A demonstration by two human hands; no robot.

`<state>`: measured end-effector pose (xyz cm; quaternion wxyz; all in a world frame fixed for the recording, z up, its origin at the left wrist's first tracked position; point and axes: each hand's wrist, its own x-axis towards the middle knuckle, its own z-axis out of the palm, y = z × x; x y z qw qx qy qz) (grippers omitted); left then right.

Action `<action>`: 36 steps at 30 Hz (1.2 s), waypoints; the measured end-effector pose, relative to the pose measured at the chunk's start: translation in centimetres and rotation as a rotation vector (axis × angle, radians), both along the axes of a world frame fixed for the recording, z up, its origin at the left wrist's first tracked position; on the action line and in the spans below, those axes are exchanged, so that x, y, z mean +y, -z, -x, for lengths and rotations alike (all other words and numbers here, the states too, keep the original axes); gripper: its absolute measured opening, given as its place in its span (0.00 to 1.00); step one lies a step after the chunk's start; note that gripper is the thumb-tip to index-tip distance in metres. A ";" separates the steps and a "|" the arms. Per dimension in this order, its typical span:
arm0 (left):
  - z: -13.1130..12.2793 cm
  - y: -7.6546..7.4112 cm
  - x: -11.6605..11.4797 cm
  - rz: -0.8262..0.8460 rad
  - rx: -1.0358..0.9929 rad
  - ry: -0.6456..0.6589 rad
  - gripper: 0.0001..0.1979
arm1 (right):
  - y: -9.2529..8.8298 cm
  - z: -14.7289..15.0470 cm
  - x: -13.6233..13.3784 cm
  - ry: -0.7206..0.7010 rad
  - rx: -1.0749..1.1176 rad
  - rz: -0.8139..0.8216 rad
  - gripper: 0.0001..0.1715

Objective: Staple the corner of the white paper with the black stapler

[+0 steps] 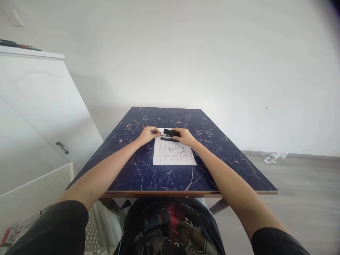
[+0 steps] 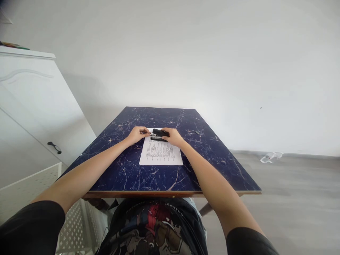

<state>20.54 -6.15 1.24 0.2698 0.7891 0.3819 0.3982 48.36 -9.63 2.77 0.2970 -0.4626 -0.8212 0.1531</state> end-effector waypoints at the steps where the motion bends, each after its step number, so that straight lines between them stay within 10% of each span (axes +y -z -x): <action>1: 0.0 0.0 0.0 0.001 -0.001 0.000 0.08 | 0.0 0.0 0.0 -0.001 0.001 0.000 0.24; 36: -0.4 0.3 0.8 -0.011 0.003 0.010 0.11 | -0.1 0.0 -0.2 -0.007 0.012 -0.014 0.25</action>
